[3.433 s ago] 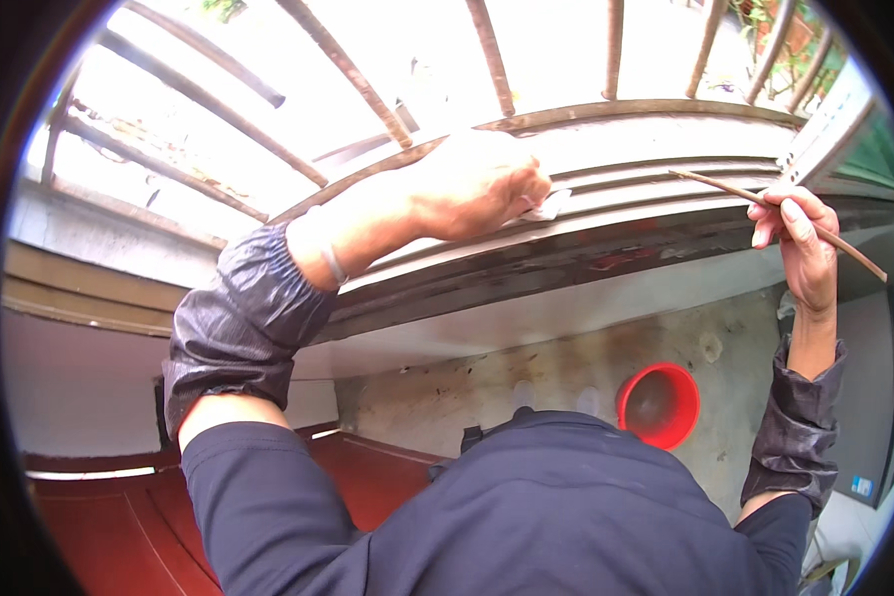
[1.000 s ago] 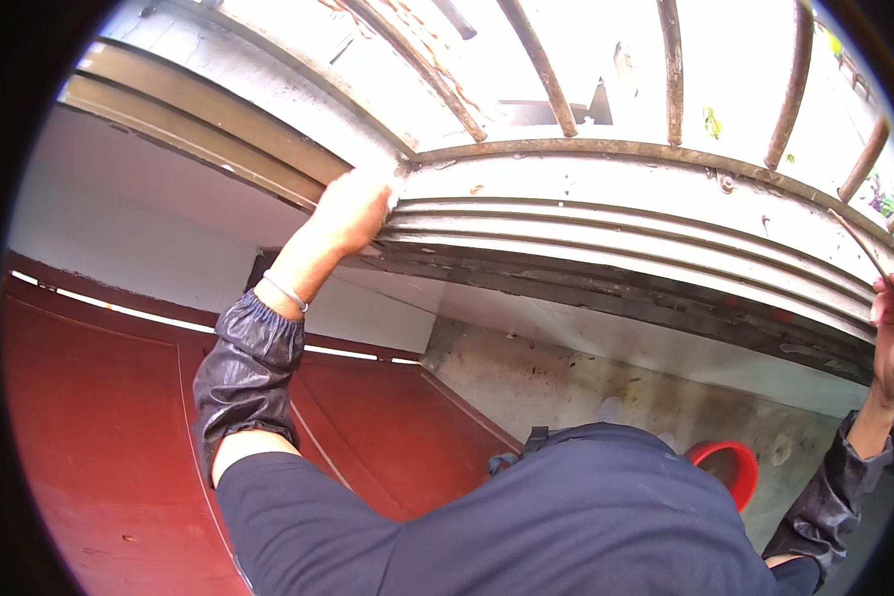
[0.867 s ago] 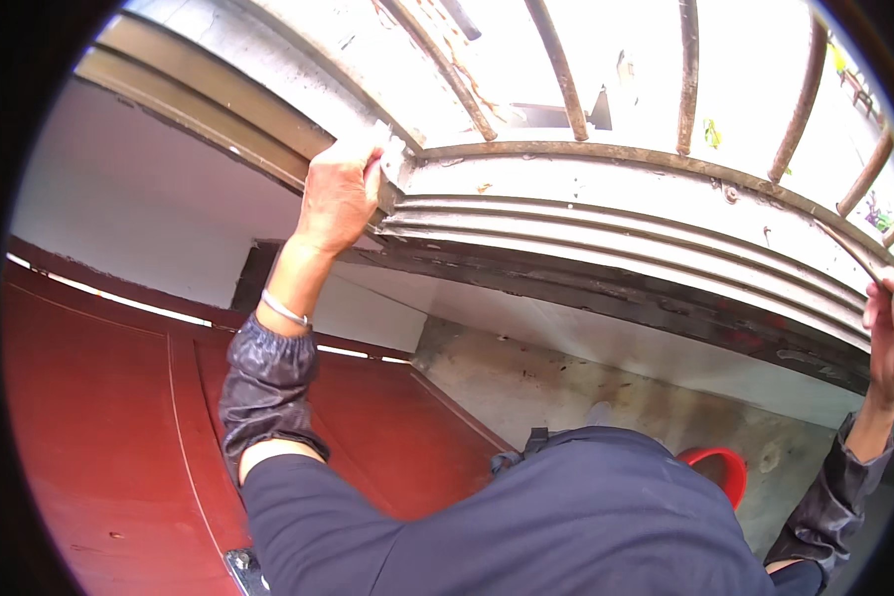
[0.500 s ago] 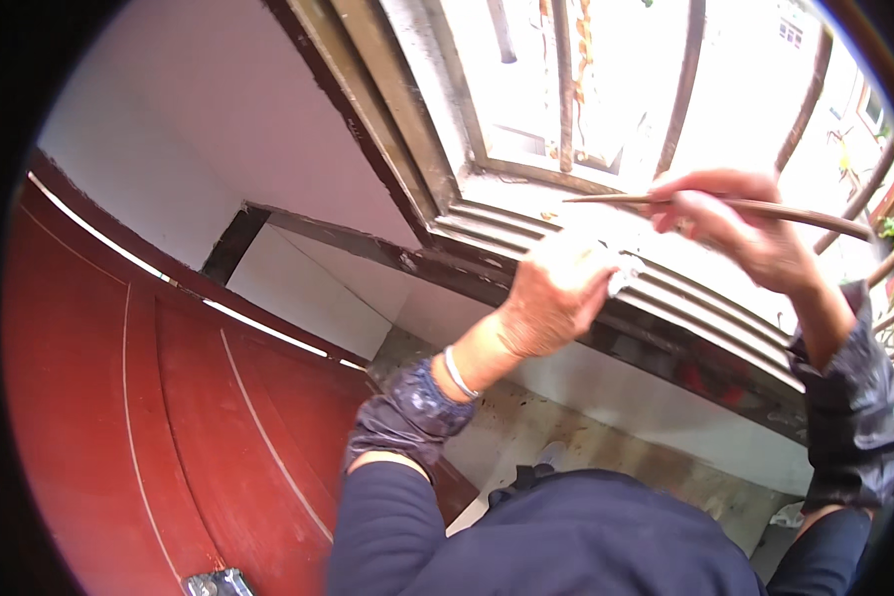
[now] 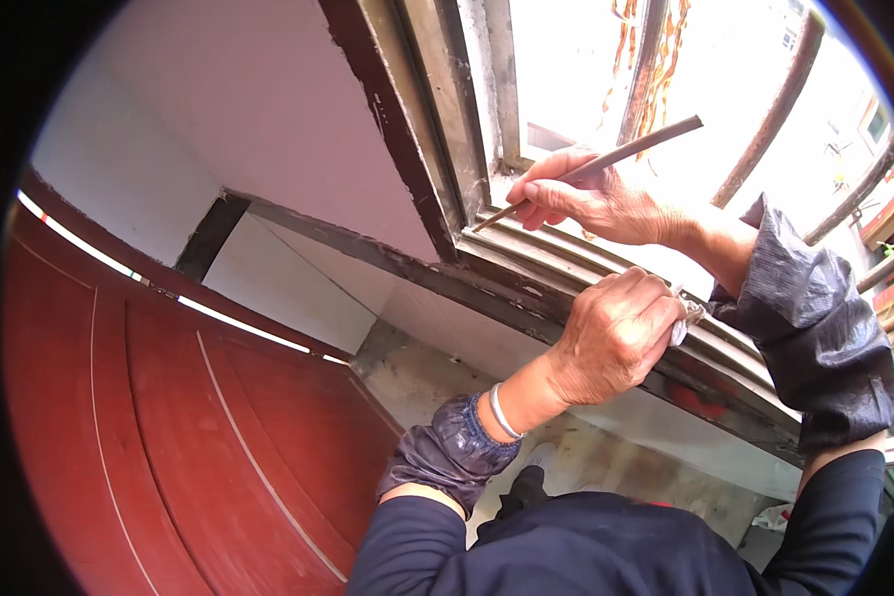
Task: The person cleans a metal window frame using a small brush and a white cloth. They repeatedly scrub the grooves and wipe the surface, moving along the frame to remove dirt and debris.
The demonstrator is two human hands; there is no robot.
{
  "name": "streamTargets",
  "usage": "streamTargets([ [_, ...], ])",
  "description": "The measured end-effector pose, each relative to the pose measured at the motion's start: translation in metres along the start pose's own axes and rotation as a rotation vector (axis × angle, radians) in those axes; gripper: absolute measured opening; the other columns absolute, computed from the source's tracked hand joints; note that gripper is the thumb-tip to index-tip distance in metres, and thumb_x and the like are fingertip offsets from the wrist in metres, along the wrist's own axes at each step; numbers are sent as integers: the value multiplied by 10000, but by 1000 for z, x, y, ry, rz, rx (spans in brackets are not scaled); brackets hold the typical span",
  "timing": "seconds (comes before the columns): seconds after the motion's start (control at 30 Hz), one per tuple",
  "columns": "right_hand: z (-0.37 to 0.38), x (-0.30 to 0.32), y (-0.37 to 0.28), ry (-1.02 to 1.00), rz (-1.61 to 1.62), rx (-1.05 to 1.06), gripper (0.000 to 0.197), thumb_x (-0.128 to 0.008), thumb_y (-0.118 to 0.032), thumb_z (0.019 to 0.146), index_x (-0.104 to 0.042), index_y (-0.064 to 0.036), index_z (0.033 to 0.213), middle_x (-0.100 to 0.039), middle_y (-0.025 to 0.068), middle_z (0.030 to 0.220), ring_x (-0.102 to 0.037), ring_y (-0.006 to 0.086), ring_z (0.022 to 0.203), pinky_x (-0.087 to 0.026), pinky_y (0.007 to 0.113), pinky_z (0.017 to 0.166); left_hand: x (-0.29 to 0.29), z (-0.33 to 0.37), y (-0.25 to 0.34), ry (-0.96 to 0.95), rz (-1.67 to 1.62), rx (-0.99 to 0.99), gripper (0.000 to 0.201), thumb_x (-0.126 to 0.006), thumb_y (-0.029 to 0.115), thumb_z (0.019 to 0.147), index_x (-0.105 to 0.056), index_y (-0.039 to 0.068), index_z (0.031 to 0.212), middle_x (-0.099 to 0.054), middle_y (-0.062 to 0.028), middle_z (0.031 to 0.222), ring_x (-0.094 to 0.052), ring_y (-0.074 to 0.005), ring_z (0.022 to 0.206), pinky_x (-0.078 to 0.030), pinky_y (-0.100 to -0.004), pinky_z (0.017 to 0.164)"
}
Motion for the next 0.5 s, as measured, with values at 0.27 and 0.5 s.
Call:
streamTargets([
  [0.27, 27, -12, -60, 86, -480, 100, 241, -531, -196, 866, -640, 10, 803, -614, 45, 605, -613, 93, 605, -483, 233, 566, -3, 3, 4, -30, 25, 6, 191, -658, -23, 621, -592, 51, 785, -549, -63, 726, -548, -231, 624, -447, -322, 556],
  [0.5, 24, -13, -41, 63, -582, 87, 246, -519, -207, 866, -640, -1, 807, -631, 50, 620, -605, 101, 577, -480, 248, 551, -8, 0, 0, -33, 23, 2, 212, -666, -17, 619, -596, 47, 809, -534, -70, 718, -541, -242, 613, -438, -330, 545],
])
Point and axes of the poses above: each hand's wrist, its own z-axis towards the middle knuckle, its own x-axis out of the back of the hand, y = z × x, the point moved 7 cm from there along z, towards the middle knuckle
